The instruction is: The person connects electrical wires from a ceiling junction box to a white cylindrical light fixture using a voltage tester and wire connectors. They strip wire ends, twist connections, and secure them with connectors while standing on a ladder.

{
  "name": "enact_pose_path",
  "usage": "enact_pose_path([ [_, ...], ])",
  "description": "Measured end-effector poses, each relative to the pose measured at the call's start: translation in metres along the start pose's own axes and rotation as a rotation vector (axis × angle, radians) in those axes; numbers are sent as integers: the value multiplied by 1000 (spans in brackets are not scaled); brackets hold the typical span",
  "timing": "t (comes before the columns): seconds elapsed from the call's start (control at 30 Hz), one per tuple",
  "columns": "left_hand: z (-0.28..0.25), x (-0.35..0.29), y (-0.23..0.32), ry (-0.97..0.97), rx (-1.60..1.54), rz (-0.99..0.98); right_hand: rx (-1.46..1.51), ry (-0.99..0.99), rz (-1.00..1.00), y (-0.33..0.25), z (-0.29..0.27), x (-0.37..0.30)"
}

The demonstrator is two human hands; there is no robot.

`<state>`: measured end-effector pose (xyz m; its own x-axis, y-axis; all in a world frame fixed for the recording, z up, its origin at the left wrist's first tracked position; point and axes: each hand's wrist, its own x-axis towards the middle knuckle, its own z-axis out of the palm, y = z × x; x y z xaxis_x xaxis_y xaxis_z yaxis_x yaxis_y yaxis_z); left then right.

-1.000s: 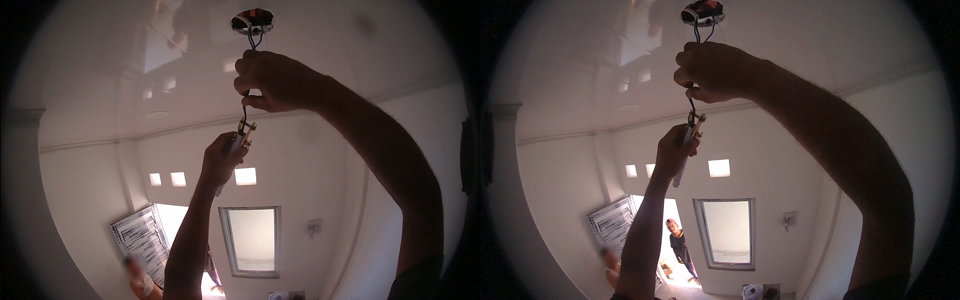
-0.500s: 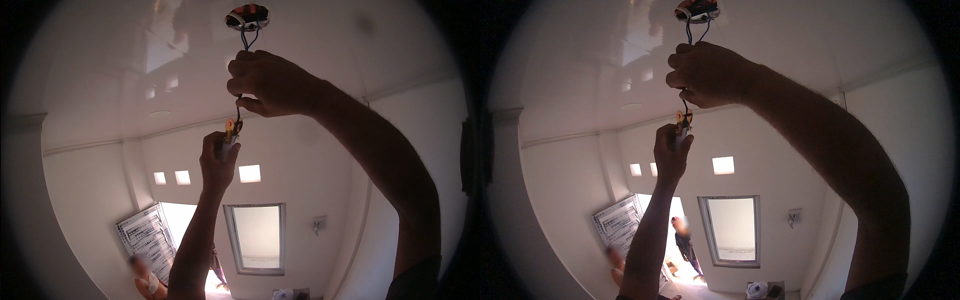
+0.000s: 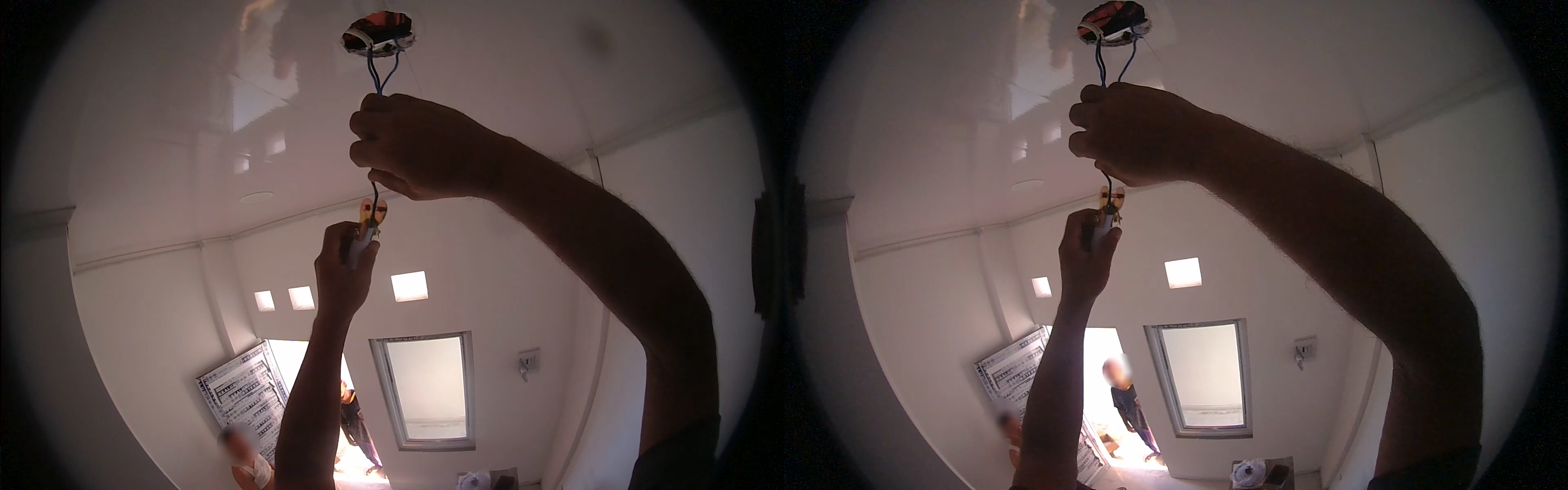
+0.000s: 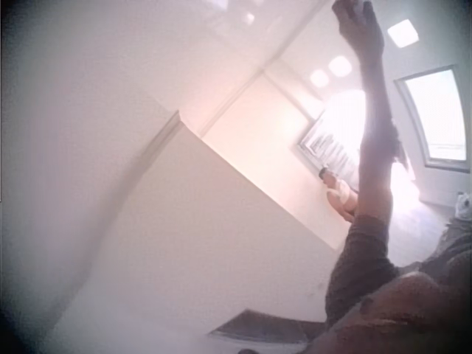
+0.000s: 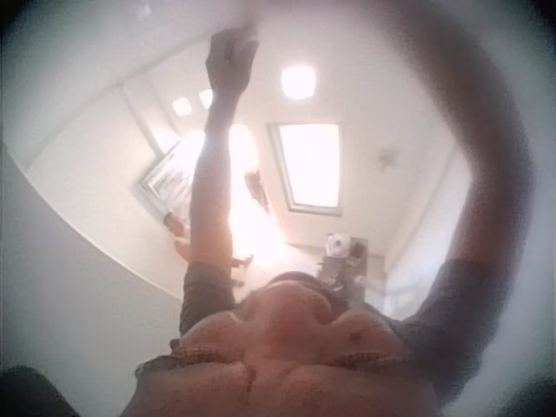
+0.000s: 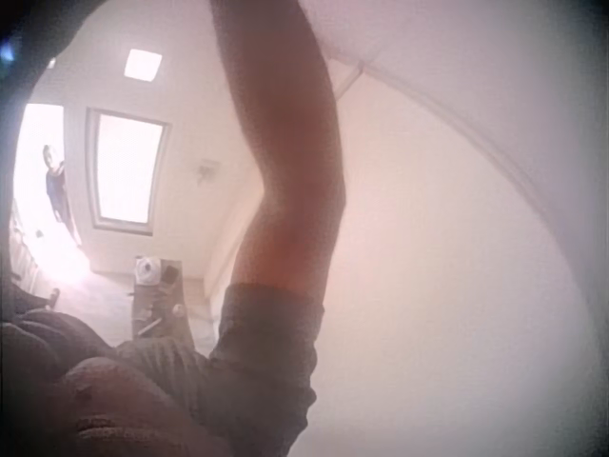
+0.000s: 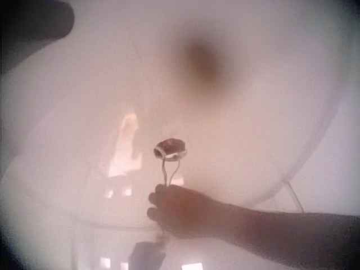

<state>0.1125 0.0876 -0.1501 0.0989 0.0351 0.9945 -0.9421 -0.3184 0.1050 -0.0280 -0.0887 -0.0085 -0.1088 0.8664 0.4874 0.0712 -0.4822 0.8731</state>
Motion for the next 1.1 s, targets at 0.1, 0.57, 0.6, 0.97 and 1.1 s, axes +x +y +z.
enact_pose_path([
  [0.1,-1,-4,8,-70,53,-126,15,-6,17,0,1,0],
  [0.57,-1,-41,22,-186,131,-237,76,-4,48,4,4,-8],
  [0.6,0,-43,25,-147,160,-240,86,-2,51,4,3,-7],
  [0.97,-12,-84,50,-557,-761,-857,196,46,50,13,-6,-19],
  [1.1,0,-103,37,-368,-501,-673,173,45,48,9,-12,-22],
])
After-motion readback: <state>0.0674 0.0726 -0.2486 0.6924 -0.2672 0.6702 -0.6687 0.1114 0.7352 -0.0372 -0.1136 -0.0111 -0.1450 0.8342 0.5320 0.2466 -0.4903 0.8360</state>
